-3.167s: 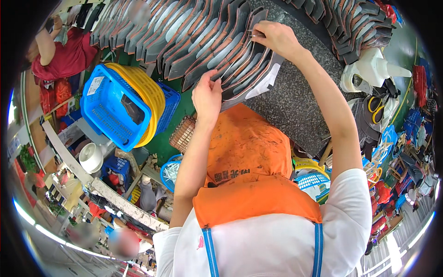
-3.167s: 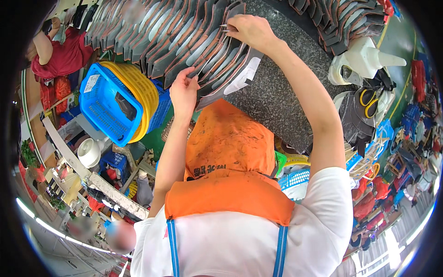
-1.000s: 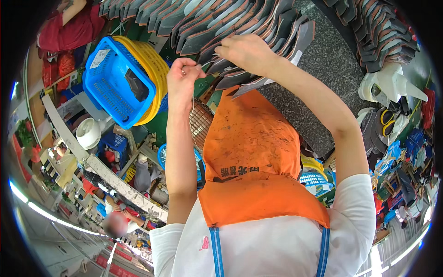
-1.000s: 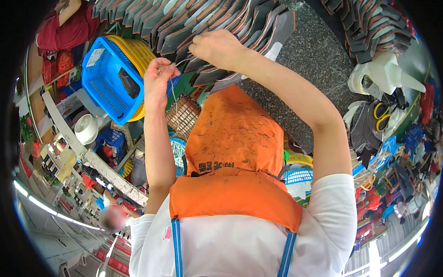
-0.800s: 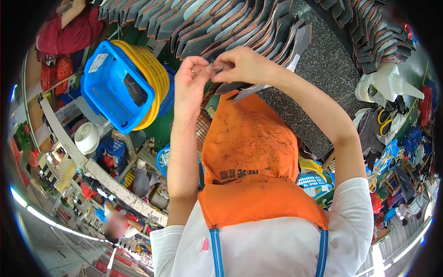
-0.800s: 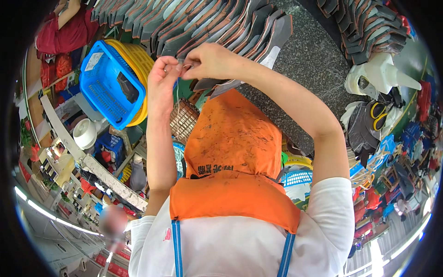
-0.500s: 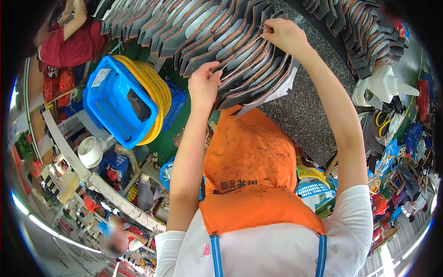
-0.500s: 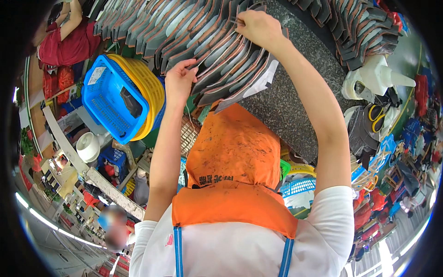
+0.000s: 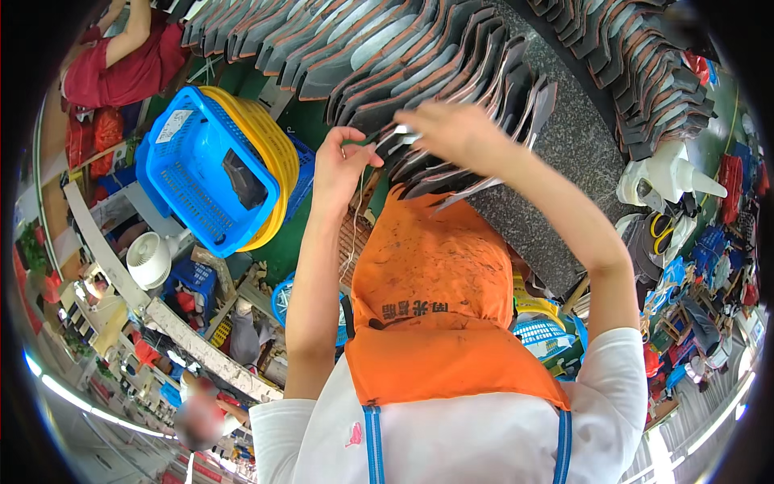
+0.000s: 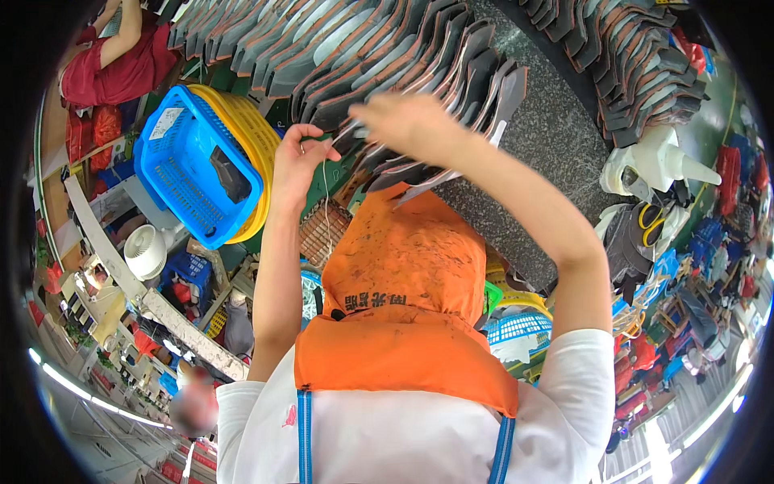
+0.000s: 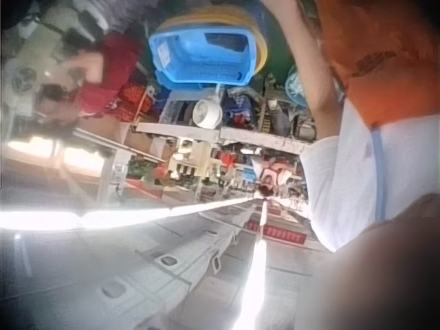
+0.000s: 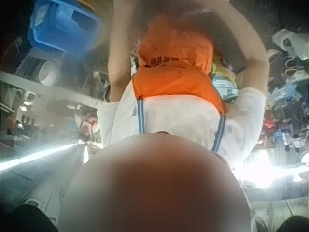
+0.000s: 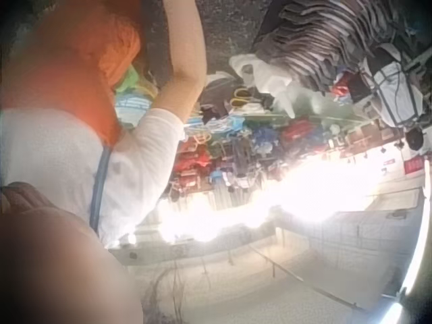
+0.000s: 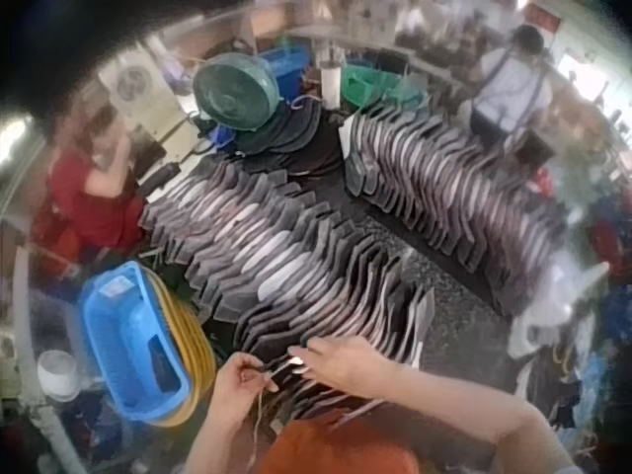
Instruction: Stack and organize shoe components on a workstation table.
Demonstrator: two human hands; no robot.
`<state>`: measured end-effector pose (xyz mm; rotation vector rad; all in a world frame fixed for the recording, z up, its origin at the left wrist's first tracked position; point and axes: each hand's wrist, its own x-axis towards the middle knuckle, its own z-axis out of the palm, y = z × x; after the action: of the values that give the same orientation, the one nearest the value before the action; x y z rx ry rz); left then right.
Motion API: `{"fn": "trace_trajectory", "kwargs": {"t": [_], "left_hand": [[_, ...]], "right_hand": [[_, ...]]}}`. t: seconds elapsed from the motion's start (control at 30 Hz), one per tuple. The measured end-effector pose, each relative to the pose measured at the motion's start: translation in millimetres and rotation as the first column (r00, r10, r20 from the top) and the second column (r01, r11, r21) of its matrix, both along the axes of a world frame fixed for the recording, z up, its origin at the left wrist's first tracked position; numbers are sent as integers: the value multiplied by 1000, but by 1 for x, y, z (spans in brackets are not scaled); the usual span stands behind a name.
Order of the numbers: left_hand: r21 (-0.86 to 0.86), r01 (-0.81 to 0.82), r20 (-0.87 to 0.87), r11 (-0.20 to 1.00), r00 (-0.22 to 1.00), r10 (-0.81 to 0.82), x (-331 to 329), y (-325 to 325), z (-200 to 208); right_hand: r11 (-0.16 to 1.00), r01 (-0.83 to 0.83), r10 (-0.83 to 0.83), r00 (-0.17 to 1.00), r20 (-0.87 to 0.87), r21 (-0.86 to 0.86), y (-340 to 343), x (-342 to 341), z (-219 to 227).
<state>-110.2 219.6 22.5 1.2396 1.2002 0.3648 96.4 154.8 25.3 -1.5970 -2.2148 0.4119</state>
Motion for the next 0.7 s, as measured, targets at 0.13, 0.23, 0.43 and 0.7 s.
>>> {"fn": "trace_trajectory", "kwargs": {"t": [0.13,0.23,0.43,0.7], "left_hand": [[-95,22,103,995,995,-12,-3,1,9],[-123,-20,182,992,982,42,-7,3,12],[-133,78,278,988,960,-38,50,7,26],[2,235,-165,972,959,-232,56,12,-25]], "right_hand": [[996,-87,87,996,-2,15,11,-6,-13],[977,87,-192,763,-618,-196,6,-15,4],[762,-64,-528,515,-675,-644,25,24,15],[949,291,-273,951,146,-124,35,95,5]]}}
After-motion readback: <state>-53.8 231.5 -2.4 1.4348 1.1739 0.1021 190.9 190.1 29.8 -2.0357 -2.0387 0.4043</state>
